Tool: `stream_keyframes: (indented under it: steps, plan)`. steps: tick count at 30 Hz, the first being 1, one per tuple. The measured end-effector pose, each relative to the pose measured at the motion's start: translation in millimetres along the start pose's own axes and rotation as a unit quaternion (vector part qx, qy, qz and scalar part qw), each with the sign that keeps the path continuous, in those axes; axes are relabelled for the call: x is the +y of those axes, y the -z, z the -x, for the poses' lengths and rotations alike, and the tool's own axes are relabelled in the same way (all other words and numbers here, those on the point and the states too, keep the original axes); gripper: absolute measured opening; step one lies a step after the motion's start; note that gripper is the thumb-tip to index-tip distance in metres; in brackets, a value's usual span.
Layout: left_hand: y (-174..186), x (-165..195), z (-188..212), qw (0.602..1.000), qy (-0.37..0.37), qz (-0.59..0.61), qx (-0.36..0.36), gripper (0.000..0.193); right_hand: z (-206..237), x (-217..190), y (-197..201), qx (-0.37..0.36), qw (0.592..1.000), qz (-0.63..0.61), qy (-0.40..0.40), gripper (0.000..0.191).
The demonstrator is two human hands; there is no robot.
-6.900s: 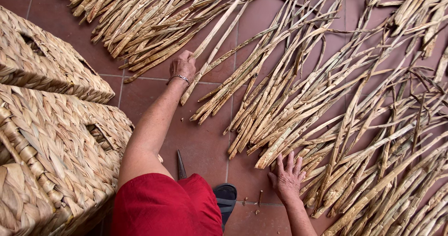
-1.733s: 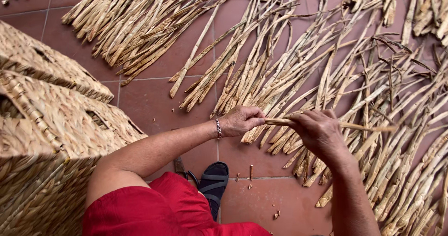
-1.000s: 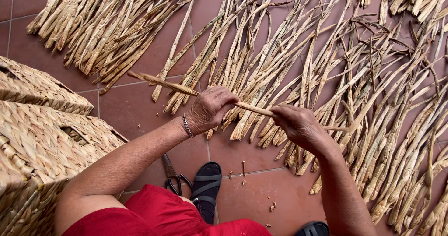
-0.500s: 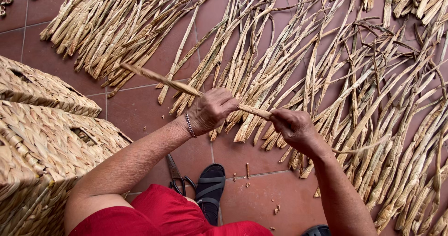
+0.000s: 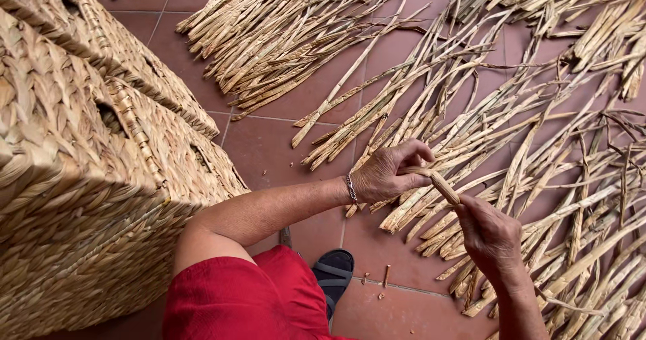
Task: The person sits on the floor among piles of dried plant stalks, peeling the outer skin off individual stalks by hand and dropping the peeled strips aside. They gather peeled stalks into a bundle, then pick up a woven basket and wipe its surface with a blue cloth.
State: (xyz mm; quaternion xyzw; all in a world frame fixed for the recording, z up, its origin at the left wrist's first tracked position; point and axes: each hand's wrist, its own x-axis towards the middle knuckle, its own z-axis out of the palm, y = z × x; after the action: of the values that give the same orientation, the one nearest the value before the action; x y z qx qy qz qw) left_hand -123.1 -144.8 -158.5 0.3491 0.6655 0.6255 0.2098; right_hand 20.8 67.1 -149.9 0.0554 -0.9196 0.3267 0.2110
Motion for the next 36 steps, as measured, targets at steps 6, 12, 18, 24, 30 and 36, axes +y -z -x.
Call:
stream_keyframes:
  steps: [6, 12, 18, 24, 30, 36]
  plan:
    - [6, -5, -2, 0.852, -0.257, -0.453, -0.044, 0.012, 5, 6, -2, 0.018, 1.0, 0.019, -0.015, 0.011]
    - [-23, 4, 13, 0.984, -0.04, -0.041, -0.17, 0.023, 6, 8, -11, 0.012, 0.989, 0.133, 0.071, 0.004]
    - [-18, 24, 13, 0.932, 0.222, 0.252, -0.136, 0.026, 7, -5, -11, 0.047, 0.989, 0.099, 0.101, 0.012]
    - [-22, 21, 15, 0.938, 0.181, 0.234, -0.178, 0.039, 3, -17, -2, 0.035, 0.989, 0.109, 0.093, 0.01]
    - [-26, 6, 19, 0.967, 0.075, 0.178, -0.164, 0.046, 0, -19, 3, 0.03, 0.986, 0.13, 0.097, 0.009]
    - [-35, -2, 24, 0.982, 0.055, 0.117, -0.137, 0.042, 2, -23, 1, 0.032, 0.987, 0.122, 0.096, 0.007]
